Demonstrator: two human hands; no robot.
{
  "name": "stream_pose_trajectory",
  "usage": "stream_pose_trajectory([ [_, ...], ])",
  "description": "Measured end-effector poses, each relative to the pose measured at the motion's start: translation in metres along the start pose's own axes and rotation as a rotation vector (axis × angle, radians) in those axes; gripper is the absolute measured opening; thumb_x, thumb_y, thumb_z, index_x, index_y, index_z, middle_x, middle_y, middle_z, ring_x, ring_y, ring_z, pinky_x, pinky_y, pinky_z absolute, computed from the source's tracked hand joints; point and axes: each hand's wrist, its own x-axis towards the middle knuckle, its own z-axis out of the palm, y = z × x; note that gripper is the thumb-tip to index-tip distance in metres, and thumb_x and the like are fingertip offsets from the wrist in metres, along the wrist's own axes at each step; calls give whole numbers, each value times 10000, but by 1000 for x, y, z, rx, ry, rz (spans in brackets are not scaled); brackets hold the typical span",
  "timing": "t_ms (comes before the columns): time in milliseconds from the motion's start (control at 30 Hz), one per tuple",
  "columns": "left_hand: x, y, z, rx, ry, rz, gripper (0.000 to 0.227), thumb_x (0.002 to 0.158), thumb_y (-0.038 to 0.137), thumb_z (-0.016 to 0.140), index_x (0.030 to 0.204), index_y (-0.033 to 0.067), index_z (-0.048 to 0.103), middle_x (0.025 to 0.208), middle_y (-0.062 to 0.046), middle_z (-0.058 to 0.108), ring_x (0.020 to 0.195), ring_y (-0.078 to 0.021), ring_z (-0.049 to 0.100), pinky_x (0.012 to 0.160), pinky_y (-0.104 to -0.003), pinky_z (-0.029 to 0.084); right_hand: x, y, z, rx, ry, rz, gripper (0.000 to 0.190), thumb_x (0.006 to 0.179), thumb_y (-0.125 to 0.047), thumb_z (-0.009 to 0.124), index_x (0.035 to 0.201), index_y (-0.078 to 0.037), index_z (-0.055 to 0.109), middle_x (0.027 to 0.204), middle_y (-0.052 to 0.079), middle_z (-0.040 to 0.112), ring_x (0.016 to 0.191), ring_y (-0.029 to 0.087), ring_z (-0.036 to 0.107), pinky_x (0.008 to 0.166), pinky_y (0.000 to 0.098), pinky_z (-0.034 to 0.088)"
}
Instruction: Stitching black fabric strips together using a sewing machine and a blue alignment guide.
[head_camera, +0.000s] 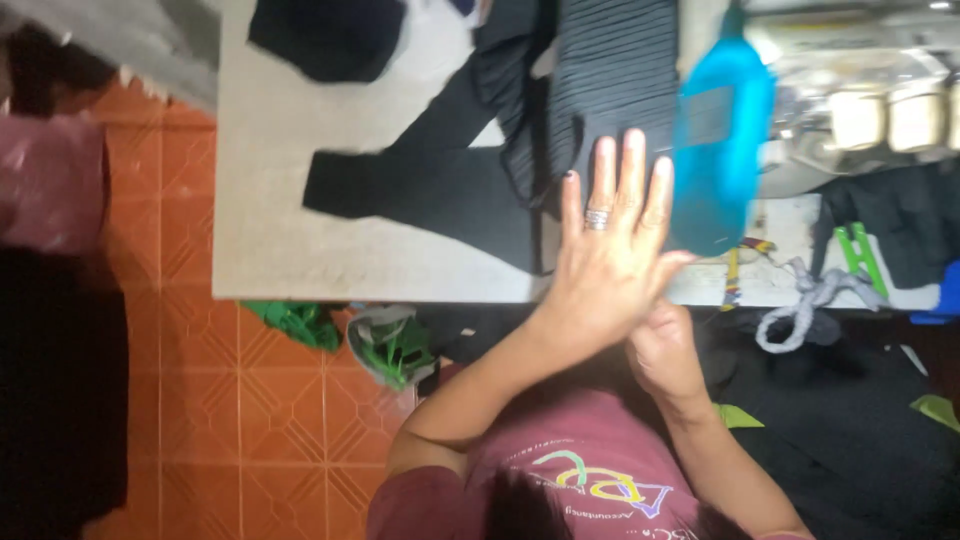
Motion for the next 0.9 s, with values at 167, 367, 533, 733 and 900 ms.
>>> stream_pose_trajectory([
  [167,-4,-30,18,130,73,234,324,744,247,591,967,12,578,1139,-201,487,1192,-308,367,977,-566,200,-6,-25,7,444,-10,381,144,759,9,520,836,62,630,811,170,645,739,166,566,683,370,473],
  [367,3,-15,-14,266,-43,128,263,841,116,450,1036,-29,551,1293,-176,347,1250,-326,259,952,-551,179,-2,-38,-7,221,-202,314,143,757,-29,550,770,33,678,679,119,671,680,86,518,559,312,499],
  [533,18,-12,-20,420,-82,107,288,837,-22,437,1115,-49,503,1326,-155,297,1259,-313,239,949,-526,190,6,-48,-12,168,-183,210,135,721,-6,581,814,22,674,684,102,669,692,72,502,560,302,490],
  [733,17,-21,-11,391,-53,129,363,784,-60,427,1142,-52,487,1307,-176,325,1245,-338,261,929,-559,192,3,-46,-14,103,-149,140,135,706,6,600,812,-8,681,712,95,675,750,76,502,599,309,491],
  [900,25,-33,-19,250,-50,147,377,808,22,436,1182,-14,461,1318,-165,313,1253,-339,249,940,-598,146,-6,-33,-16,59,-99,152,165,695,-4,623,848,-31,681,767,87,675,806,78,483,626,329,488],
])
